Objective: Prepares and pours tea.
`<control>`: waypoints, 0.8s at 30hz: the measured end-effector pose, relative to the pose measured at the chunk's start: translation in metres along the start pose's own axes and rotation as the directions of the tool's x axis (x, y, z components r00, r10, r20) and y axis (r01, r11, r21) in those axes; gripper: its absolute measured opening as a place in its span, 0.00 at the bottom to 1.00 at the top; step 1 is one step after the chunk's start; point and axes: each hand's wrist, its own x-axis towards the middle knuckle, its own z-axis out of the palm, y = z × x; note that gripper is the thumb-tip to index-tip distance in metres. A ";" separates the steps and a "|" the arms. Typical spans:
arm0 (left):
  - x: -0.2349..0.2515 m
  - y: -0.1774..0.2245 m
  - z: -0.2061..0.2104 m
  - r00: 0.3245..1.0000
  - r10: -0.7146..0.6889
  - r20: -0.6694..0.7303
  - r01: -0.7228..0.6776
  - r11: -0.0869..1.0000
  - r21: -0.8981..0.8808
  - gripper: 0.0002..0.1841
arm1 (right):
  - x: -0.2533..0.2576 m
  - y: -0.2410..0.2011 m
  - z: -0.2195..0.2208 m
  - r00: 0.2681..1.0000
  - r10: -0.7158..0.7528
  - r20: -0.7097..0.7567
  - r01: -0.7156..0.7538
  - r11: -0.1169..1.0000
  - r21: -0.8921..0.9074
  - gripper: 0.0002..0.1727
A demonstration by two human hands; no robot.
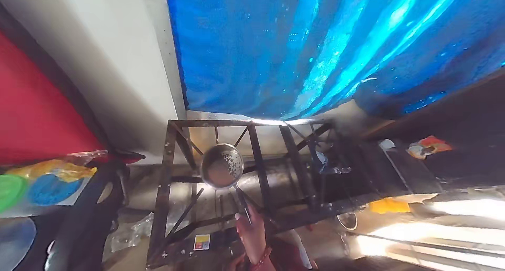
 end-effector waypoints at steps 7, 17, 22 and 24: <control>0.072 -0.049 -0.002 0.999 -0.021 0.037 0.023 0.998 -0.061 0.10 | 0.002 0.000 -0.002 1.000 -0.026 0.002 0.026 0.999 -0.043 0.30; 0.081 -0.052 0.001 0.999 -0.054 0.005 0.054 0.996 -0.071 0.08 | 0.004 0.001 -0.004 0.999 -0.032 -0.005 0.032 0.999 -0.034 0.29; 0.096 -0.063 -0.002 0.999 -0.026 0.047 0.030 0.996 -0.083 0.10 | 0.001 -0.002 -0.007 1.000 0.008 0.025 -0.009 1.000 0.024 0.31; 0.115 -0.080 -0.009 0.993 0.010 0.119 0.004 0.994 -0.113 0.11 | -0.009 -0.004 -0.013 0.997 0.045 0.065 -0.054 0.988 0.146 0.29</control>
